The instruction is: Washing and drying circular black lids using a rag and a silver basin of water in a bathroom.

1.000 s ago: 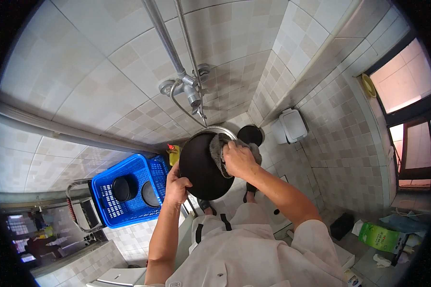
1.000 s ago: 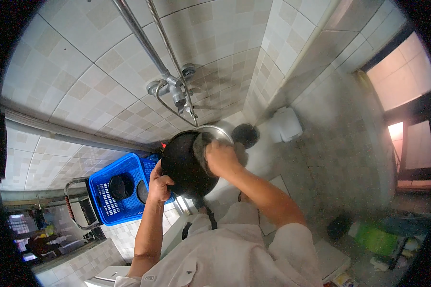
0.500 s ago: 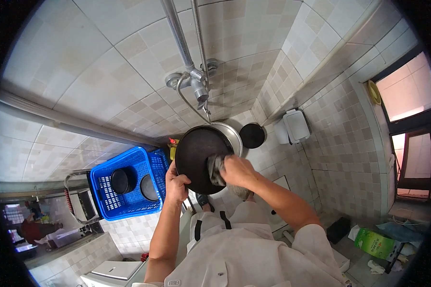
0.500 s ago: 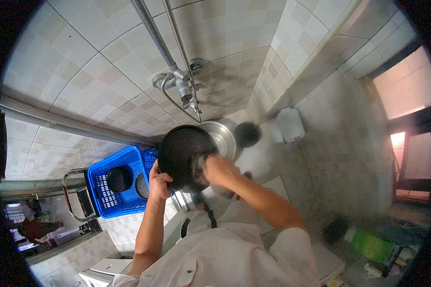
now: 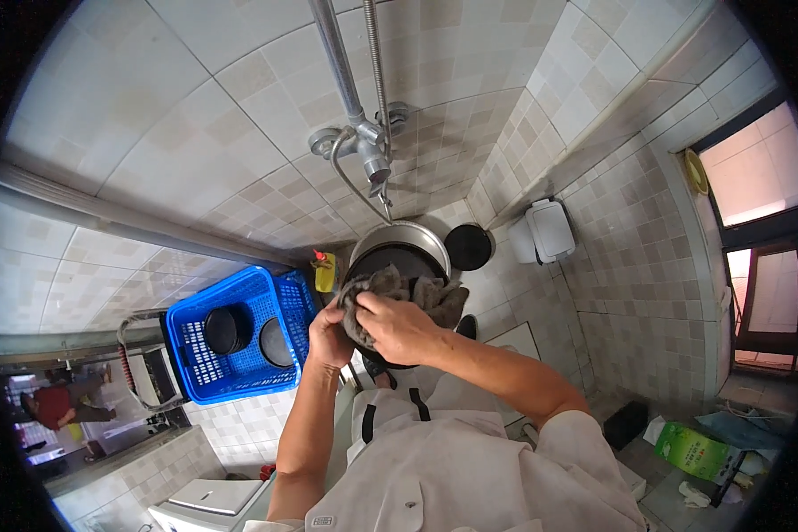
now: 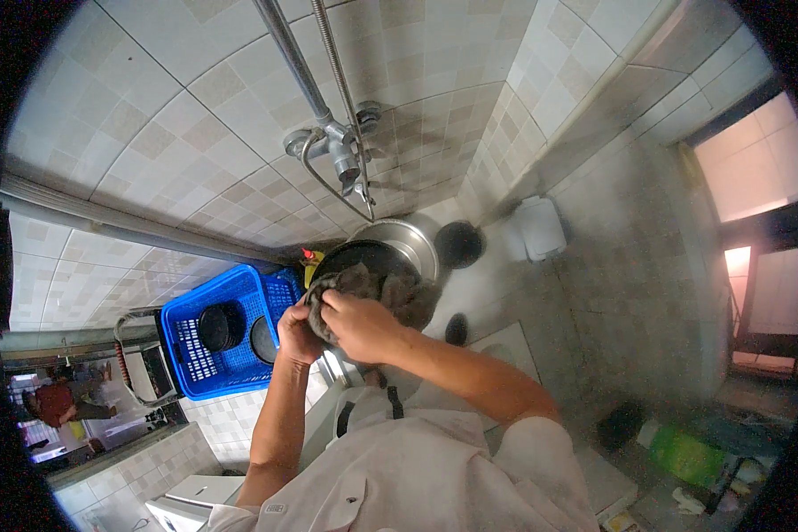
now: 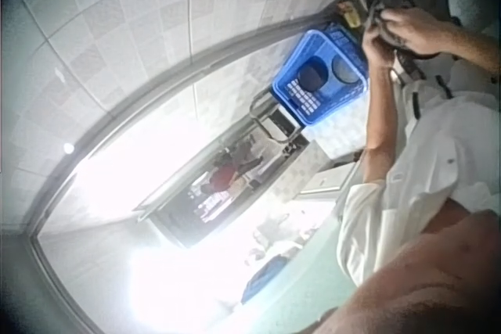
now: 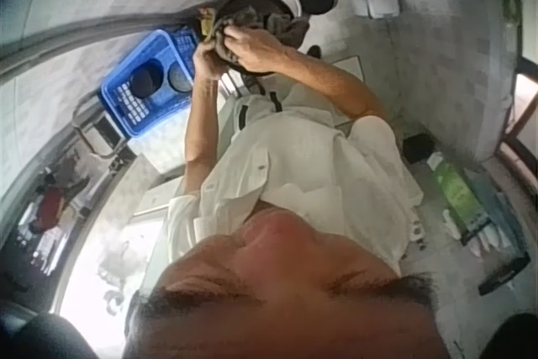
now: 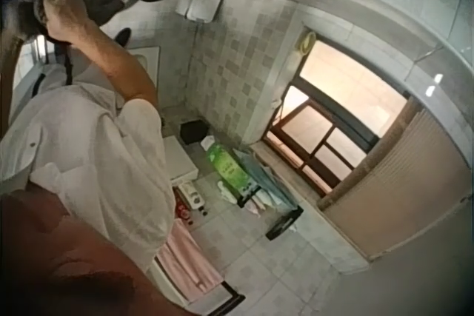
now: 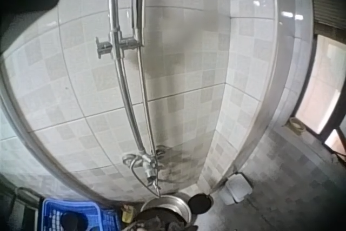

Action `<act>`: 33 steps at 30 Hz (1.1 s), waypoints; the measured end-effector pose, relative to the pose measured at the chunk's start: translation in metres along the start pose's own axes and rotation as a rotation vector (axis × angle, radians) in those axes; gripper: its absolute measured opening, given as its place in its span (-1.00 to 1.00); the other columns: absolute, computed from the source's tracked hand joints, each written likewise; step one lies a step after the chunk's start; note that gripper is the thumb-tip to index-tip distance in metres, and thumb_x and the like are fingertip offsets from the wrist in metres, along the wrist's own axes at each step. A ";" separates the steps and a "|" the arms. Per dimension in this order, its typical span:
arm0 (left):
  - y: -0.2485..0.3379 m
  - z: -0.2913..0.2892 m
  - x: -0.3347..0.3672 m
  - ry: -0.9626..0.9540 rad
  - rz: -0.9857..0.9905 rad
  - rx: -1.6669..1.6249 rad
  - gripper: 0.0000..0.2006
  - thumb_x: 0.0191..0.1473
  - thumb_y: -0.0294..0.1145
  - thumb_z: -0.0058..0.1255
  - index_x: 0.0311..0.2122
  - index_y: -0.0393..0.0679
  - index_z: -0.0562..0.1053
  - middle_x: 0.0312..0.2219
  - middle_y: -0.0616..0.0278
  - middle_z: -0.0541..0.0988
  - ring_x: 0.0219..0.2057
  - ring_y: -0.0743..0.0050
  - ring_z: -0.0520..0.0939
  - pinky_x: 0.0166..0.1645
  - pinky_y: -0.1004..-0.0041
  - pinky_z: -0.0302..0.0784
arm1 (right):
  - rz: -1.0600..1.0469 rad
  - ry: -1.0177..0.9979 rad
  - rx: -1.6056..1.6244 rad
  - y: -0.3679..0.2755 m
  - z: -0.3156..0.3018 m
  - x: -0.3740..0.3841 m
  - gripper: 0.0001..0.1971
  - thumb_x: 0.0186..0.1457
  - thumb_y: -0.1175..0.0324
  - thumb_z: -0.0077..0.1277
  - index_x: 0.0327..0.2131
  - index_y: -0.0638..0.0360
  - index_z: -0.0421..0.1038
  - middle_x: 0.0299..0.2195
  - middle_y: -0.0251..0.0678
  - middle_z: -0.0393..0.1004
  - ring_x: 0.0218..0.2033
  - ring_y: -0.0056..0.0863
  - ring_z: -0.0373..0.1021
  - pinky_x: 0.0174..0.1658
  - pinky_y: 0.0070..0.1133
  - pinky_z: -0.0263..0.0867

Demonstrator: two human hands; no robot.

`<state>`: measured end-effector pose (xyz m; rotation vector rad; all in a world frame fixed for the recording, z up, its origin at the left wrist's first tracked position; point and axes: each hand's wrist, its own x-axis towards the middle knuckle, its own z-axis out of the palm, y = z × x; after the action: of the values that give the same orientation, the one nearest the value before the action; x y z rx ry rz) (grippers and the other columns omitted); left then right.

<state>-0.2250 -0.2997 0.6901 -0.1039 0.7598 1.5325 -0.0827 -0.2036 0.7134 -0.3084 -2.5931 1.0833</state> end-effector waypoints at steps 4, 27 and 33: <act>-0.003 -0.002 0.006 0.203 0.134 0.225 -0.62 0.02 -0.43 -0.10 0.00 -0.17 0.37 -0.19 0.09 0.55 -0.26 0.17 0.60 -0.09 0.27 0.51 | -0.042 -0.119 0.029 -0.003 0.009 -0.005 -0.76 -0.18 0.55 -0.02 -0.32 0.28 0.33 -0.27 -0.18 0.31 -0.24 -0.16 0.39 -0.24 -0.31 0.37; 0.027 0.016 0.002 0.086 0.173 0.918 -0.54 -0.14 -0.61 -0.16 -0.02 -0.39 0.39 -0.19 0.12 0.55 -0.18 0.38 0.53 -0.02 0.48 0.38 | 0.106 -0.210 -0.762 0.075 -0.031 -0.025 -0.68 -0.05 0.39 -0.04 -0.17 0.31 0.36 -0.22 -0.15 0.38 -0.28 -0.32 0.44 -0.29 -0.46 0.38; 0.017 -0.006 0.008 0.209 0.338 0.666 -0.52 -0.19 -0.64 -0.19 -0.04 -0.39 0.40 -0.21 0.11 0.56 -0.21 0.37 0.55 -0.05 0.46 0.41 | 0.407 -0.482 -0.174 0.078 -0.009 -0.047 -0.67 -0.09 0.46 -0.03 -0.17 0.30 0.32 -0.17 -0.05 0.37 -0.18 -0.06 0.40 -0.15 -0.26 0.35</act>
<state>-0.2444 -0.2947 0.6884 0.3824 1.4758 1.5157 -0.0301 -0.1586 0.6532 -0.7211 -3.1563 1.1780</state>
